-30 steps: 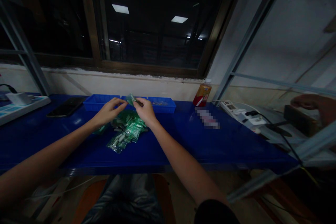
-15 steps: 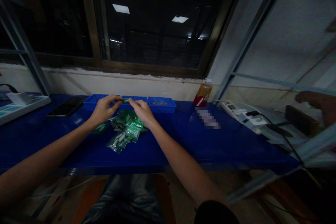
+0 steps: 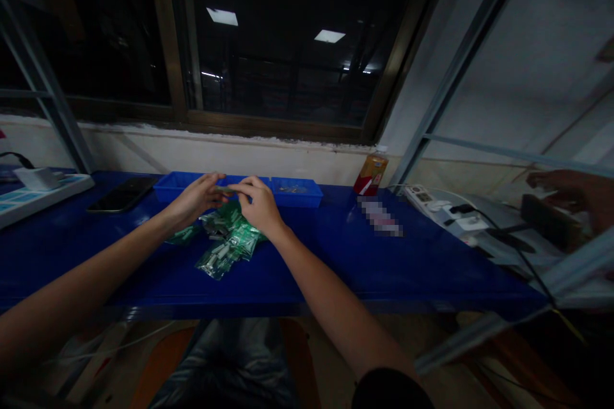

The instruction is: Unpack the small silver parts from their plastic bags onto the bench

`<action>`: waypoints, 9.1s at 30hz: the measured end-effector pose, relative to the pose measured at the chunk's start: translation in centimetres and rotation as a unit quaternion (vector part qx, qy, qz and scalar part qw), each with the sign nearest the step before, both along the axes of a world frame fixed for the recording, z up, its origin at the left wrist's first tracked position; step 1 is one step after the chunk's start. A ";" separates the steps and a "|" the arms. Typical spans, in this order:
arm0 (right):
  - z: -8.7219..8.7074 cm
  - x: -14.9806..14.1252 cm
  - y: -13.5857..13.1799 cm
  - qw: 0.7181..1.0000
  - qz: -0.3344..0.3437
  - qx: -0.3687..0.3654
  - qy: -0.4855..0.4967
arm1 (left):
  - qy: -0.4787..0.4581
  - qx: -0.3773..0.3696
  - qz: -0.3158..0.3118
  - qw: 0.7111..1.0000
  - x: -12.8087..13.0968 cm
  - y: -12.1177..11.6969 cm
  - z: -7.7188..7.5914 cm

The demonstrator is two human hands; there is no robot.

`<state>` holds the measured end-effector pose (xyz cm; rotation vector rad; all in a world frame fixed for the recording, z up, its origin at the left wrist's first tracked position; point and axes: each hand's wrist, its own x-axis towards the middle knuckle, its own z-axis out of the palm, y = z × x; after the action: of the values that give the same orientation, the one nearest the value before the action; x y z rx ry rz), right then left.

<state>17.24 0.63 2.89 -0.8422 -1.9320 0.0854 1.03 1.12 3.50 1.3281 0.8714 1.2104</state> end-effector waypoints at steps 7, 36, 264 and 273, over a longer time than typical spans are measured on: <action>0.0 0.0 0.0 0.999 -0.040 0.002 0.005 | -0.053 0.034 0.110 0.992 -2.1 1.8 0.5; -0.3 0.7 0.6 0.987 -0.081 -0.064 -0.120 | 0.356 0.304 0.060 0.882 -3.4 2.9 -1.1; -0.1 0.8 1.5 0.915 0.095 -0.336 0.204 | 0.136 0.264 0.087 0.951 -0.4 2.0 -1.8; -0.2 0.6 1.4 0.934 0.056 -0.269 0.230 | 0.191 0.231 0.119 0.946 -0.2 1.6 -1.6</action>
<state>17.83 1.99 2.64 -0.9578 -1.5162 0.8403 0.87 2.71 1.89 1.9251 1.0869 1.4274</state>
